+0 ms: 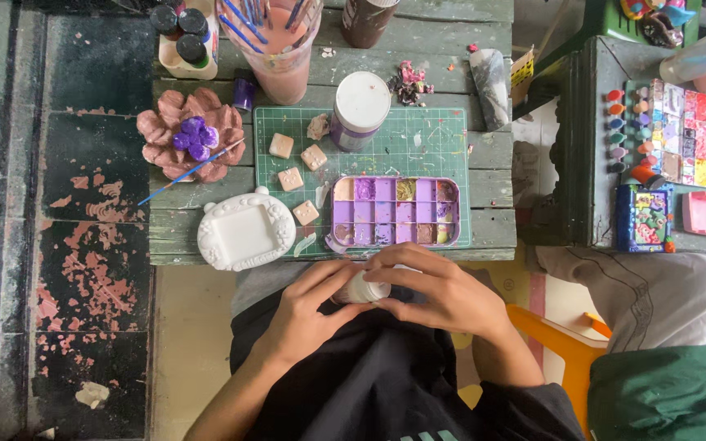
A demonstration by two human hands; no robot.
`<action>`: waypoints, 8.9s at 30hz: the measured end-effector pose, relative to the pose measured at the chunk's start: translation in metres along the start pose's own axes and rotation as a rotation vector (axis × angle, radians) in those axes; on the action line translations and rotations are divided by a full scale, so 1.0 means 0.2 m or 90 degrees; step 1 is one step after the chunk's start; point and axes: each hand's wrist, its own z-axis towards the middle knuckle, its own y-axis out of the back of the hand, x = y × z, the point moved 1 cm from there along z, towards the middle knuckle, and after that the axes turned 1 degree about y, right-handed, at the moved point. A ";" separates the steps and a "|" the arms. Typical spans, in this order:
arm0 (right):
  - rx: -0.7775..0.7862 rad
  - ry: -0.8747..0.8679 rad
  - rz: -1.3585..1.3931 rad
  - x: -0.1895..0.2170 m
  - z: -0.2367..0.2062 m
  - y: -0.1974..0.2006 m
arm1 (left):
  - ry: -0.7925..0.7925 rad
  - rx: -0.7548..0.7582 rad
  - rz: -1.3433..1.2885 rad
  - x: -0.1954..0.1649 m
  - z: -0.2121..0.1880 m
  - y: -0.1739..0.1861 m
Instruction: The person sits at a craft table and uses a brush to load purple paint from a small palette, briefly handles and closes a small paint bottle, then holds a white decorative frame in one hand and paints its surface purple with the brush, rotating it to cover different areas.
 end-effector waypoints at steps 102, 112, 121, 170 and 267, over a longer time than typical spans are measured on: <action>0.233 -0.340 0.022 -0.10 -0.03 -0.06 | -0.216 0.196 0.146 -0.08 0.11 0.05; 0.096 -0.340 -0.325 -0.15 0.07 0.31 | -0.122 -0.069 0.170 -0.07 0.16 0.42; -0.023 -0.395 -0.654 -0.56 0.29 0.54 | 0.030 -0.232 0.463 0.20 0.17 0.86; -0.464 -0.135 0.011 -0.57 -0.08 -0.06 | -0.100 -0.122 0.223 0.13 0.11 -0.09; -0.138 -0.004 -0.332 -0.20 0.34 0.11 | -0.075 -0.156 0.125 0.17 0.11 -0.06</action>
